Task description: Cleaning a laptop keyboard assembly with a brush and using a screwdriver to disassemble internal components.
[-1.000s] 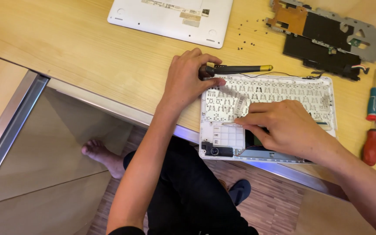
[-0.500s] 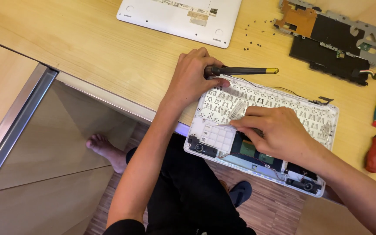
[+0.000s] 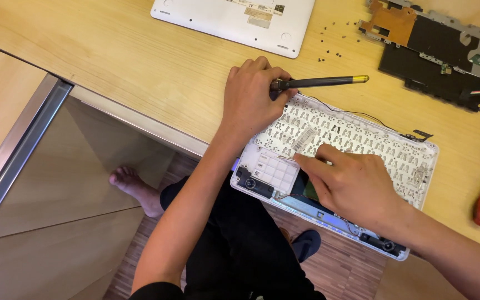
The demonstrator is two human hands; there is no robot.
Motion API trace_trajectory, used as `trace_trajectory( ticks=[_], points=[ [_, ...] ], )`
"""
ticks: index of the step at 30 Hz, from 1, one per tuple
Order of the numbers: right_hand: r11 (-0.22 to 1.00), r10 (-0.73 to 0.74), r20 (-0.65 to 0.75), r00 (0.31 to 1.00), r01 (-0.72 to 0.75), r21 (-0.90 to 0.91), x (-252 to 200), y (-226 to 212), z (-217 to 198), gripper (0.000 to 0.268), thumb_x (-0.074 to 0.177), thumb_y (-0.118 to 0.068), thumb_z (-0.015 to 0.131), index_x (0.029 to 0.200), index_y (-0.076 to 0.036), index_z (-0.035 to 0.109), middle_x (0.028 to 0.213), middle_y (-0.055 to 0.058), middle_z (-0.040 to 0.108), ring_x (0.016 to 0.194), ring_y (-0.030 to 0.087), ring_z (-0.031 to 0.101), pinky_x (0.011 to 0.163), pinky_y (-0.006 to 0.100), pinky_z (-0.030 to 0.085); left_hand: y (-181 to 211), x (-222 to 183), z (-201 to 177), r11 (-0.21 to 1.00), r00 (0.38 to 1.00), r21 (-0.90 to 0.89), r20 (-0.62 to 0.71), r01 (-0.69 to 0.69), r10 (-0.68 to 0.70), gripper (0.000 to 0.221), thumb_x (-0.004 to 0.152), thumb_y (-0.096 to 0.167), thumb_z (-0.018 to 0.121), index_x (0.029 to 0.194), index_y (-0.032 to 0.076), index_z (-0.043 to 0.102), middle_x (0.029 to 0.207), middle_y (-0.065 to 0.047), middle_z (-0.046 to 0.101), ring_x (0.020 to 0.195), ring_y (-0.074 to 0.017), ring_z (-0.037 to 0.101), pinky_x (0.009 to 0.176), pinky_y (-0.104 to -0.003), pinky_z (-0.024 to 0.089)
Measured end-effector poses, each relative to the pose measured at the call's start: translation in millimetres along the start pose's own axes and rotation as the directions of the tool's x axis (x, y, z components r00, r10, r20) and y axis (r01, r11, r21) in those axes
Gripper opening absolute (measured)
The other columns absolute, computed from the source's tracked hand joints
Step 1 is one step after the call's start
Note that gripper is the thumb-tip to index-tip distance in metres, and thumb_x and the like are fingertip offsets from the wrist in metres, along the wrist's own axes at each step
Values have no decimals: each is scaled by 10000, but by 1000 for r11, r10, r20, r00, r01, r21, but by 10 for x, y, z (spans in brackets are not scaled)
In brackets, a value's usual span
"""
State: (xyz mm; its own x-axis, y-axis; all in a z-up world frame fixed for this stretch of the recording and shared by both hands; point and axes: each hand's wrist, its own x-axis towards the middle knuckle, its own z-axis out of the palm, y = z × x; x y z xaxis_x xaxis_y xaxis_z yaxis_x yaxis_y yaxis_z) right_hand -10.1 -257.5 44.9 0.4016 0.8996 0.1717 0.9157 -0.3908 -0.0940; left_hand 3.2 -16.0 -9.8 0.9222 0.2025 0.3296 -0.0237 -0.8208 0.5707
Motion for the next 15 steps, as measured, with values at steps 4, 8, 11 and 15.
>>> trace_trajectory(
  ticks=[4,8,11,15],
  points=[
    [989,53,226,973,-19,-149,-55,100,-85,293,962,-383,579,1221,-337,709,749,-48,610,441,315,641,311,467,444,-17,25,89,997,1000,81,-25,5,-3,257,898,426,730,1023,209,789,852,-2,614,855,-248,587,785,-428,416],
    [995,7,121,993,6,-104,-79,95,8,238,970,-305,616,1181,-257,717,788,-19,596,348,250,541,279,405,367,-34,40,115,997,1000,70,-13,23,-23,269,898,443,758,1038,216,795,865,1,598,851,-231,577,777,-403,407],
    [996,42,171,984,-28,-81,-65,133,-58,288,975,-337,585,1224,-299,725,809,-40,639,371,287,585,294,434,403,-26,41,108,994,1000,103,-23,19,-17,271,899,450,756,1042,223,796,867,5,603,845,-229,578,761,-401,405],
    [997,22,80,997,-16,-78,-81,89,25,238,983,-334,609,1172,-274,741,797,-28,622,355,247,543,278,401,382,-22,25,107,993,999,118,-38,12,-8,280,901,457,750,1063,234,795,867,14,600,849,-230,569,752,-403,400]
  ],
)
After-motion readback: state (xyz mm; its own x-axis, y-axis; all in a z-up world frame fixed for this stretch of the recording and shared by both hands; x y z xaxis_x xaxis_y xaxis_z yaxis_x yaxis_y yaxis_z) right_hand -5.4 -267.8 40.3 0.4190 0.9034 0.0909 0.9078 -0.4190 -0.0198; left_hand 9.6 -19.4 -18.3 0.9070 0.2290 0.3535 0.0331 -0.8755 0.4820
